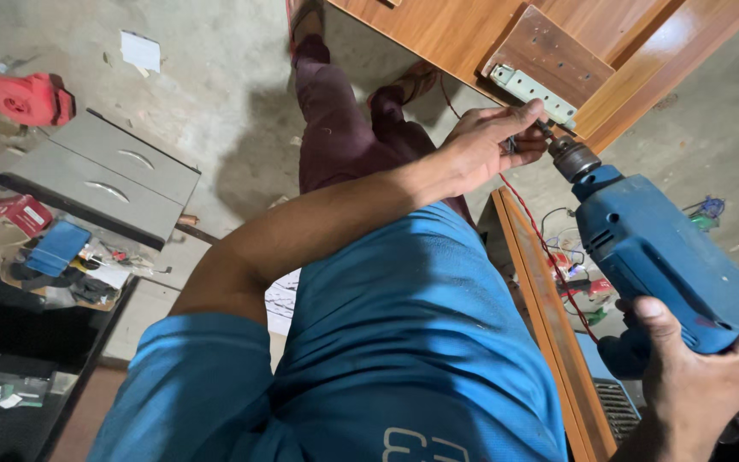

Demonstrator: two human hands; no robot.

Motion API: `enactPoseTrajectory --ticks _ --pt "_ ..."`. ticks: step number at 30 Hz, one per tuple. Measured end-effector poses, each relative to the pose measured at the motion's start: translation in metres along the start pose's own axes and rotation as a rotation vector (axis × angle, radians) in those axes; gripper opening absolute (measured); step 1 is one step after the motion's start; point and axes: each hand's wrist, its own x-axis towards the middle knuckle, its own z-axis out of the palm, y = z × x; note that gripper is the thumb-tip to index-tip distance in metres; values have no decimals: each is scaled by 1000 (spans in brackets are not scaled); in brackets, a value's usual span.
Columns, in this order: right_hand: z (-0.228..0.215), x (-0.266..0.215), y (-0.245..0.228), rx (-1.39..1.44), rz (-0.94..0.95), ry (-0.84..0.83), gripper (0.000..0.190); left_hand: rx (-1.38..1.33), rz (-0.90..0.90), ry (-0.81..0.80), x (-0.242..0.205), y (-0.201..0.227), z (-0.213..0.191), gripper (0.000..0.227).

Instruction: The person assembles a wooden furniture piece by aligning wooden planks and securing them with screws using a power drill. They also attach metal brackets to the underside of the assembled panel.

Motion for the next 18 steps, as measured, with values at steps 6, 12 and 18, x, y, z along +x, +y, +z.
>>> enactPoseTrajectory --ticks 6,12,18 --pt "9 8 -6 -135 -38 18 56 -57 36 -175 -2 4 0 36" --pt "18 22 -17 -425 -257 -100 53 -75 50 -155 5 0 0 36" --pt "23 32 -29 -381 -72 -69 62 -140 74 -85 8 -6 4 35"
